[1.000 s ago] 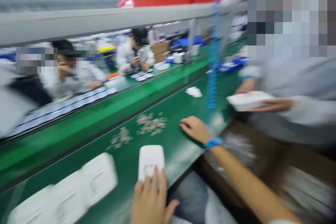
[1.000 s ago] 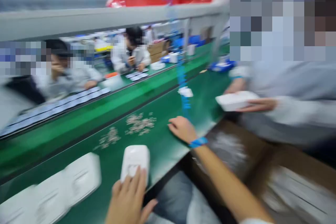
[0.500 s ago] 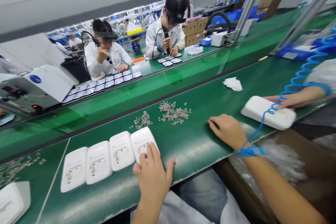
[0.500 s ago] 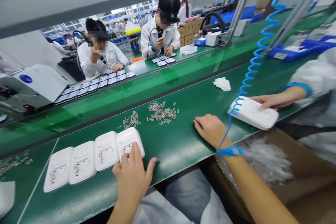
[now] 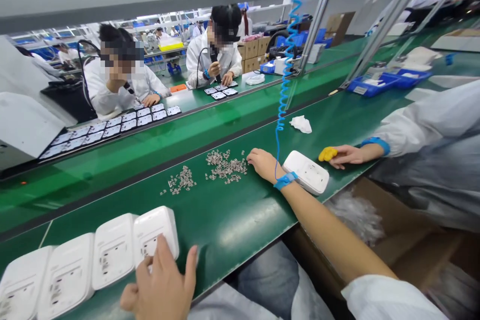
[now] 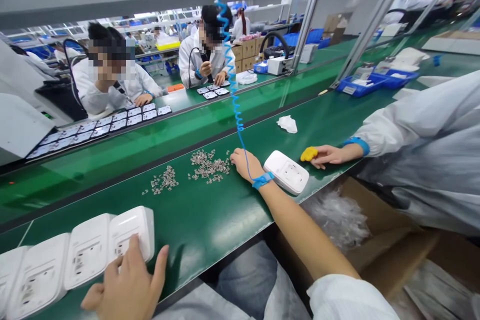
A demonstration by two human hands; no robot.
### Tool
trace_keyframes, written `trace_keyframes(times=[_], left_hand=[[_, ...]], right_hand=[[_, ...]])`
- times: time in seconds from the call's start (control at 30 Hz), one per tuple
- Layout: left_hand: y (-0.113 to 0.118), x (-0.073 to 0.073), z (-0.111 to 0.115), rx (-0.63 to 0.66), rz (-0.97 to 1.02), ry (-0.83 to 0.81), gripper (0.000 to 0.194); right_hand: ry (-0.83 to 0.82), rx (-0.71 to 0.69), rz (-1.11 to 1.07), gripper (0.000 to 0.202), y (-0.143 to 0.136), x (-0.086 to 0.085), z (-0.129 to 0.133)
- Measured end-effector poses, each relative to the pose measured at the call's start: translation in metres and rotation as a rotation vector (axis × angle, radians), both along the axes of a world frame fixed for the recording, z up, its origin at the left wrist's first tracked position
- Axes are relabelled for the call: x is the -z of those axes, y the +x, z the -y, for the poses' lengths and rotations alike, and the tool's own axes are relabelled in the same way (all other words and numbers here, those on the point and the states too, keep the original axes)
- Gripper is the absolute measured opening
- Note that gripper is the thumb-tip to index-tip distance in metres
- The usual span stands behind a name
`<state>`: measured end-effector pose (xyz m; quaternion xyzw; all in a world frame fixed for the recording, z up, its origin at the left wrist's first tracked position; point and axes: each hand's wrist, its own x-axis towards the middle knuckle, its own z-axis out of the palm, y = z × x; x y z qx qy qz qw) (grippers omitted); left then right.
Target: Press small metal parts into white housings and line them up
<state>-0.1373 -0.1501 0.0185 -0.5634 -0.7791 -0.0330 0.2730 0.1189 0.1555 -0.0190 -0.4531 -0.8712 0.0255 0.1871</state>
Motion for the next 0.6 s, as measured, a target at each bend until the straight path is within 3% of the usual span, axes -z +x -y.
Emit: trace_keyframes(times=[0.07,0.13,0.23,0.3,0.4,0.5,0.6], left_hand=[[0.001,-0.003,-0.003,-0.004,-0.016,0.052,0.071],[0.014,-0.009,-0.014,0.107,-0.022,0.123,0.071],[0.051,-0.017,-0.047,0.575,0.103,0.136,0.051],[0.086,-0.018,-0.075,0.936,0.196,0.025,0.038],[0.145,-0.007,-0.12,1.27,0.149,-0.183,0.025],[0.202,0.011,-0.156,1.442,0.115,-0.24,0.029],[0.243,0.025,-0.176,1.405,0.157,-0.165,0.045]], right_hand=[[0.008,0.021,-0.017,0.021,-0.001,0.003,0.001],[0.02,0.048,-0.025,0.022,-0.001,0.001,0.006],[0.062,0.08,-0.129,0.019,0.005,-0.012,0.028],[0.113,0.083,-0.344,0.015,0.015,-0.024,0.054],[0.171,0.113,-0.663,0.012,0.042,-0.042,0.101],[0.186,0.223,-0.77,0.011,0.083,-0.054,0.14],[0.242,0.327,-0.693,0.011,0.121,-0.066,0.161]])
